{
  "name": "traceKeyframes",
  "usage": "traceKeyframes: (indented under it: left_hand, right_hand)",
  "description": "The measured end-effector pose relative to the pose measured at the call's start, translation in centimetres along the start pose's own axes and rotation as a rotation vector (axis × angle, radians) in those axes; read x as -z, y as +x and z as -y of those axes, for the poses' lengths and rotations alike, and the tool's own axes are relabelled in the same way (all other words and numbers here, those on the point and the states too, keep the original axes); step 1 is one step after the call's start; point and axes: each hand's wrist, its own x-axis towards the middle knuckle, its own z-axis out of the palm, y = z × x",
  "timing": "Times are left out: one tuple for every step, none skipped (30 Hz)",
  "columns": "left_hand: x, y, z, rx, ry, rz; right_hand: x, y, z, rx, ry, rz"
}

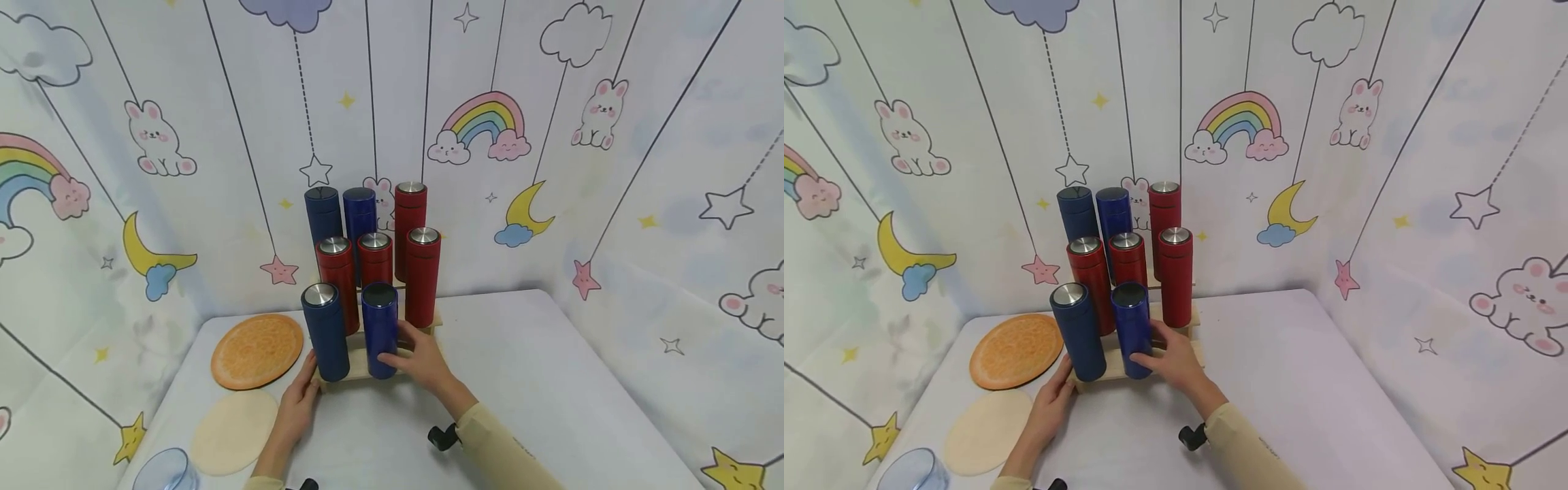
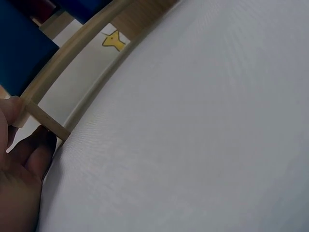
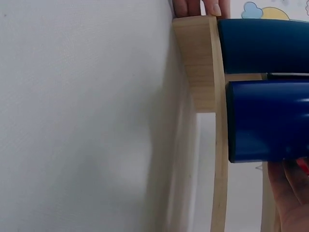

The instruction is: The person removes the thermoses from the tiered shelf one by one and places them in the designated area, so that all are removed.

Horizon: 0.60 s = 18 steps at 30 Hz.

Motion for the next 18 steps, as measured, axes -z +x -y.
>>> traceKeyframes:
  left_hand:
    - [0.09, -0.08, 0.07, -0.001, -0.006, -0.003]
    - [0.15, -0.17, 0.17, -0.001, -0.014, -0.004]
    - [0.16, -0.24, 0.24, -0.002, -0.022, -0.006]
    - [0.15, -0.28, 0.29, -0.008, -0.03, -0.01]
    - [0.11, -0.31, 0.31, -0.015, -0.036, -0.012]
    - [0.07, -0.32, 0.32, -0.027, -0.042, -0.014]
    - [0.01, -0.32, 0.31, -0.04, -0.047, -0.016]
    - [-0.05, -0.32, 0.28, -0.048, -0.053, -0.017]
    - [-0.09, -0.3, 0.21, -0.059, -0.056, -0.019]
    - [-0.14, -0.29, 0.14, -0.072, -0.056, -0.024]
    - [-0.16, -0.27, 0.06, -0.076, -0.061, -0.024]
    - [-0.17, -0.25, -0.01, -0.075, -0.064, -0.025]
    - [-0.15, -0.24, -0.09, -0.073, -0.068, -0.026]
    - [-0.12, -0.23, -0.16, -0.067, -0.069, -0.026]
    - [-0.07, -0.22, -0.19, -0.061, -0.068, -0.027]
    - [-0.08, -0.2, -0.26, -0.051, -0.06, -0.029]
    - [-0.01, -0.19, -0.28, -0.041, -0.064, -0.027]
    - [0.06, -0.21, -0.35, -0.035, -0.065, -0.026]
  right_hand:
    - [-0.09, 0.0, 0.09, 0.001, 0.001, 0.005]
    - [-0.14, 0.01, 0.16, 0.002, 0.004, 0.009]
    - [-0.16, 0.01, 0.19, 0.002, 0.007, 0.011]
    - [-0.16, -0.01, 0.22, 0.003, 0.007, 0.01]
    - [-0.14, -0.04, 0.27, 0.004, 0.008, 0.008]
    - [-0.11, -0.07, 0.3, 0.009, 0.007, 0.006]
    - [-0.06, -0.09, 0.32, 0.01, 0.002, 0.002]
    - [-0.01, -0.1, 0.31, 0.01, -0.004, -0.004]
    - [0.04, -0.12, 0.3, 0.011, -0.01, -0.009]
    - [0.09, -0.13, 0.31, 0.01, -0.015, -0.015]
    - [0.12, -0.13, 0.3, 0.01, -0.015, -0.018]
    - [0.13, -0.11, 0.24, 0.013, -0.016, -0.02]
    - [0.14, -0.08, 0.18, 0.007, -0.018, -0.023]
    - [0.13, -0.05, 0.14, 0.005, -0.016, -0.025]
    - [0.1, -0.03, 0.09, 0.001, -0.012, -0.024]
    - [0.06, 0.01, 0.05, -0.002, -0.007, -0.023]
    - [0.0, 0.02, 0.01, -0.005, -0.004, -0.023]
    - [-0.06, 0.05, 0.0, -0.009, -0.001, -0.023]
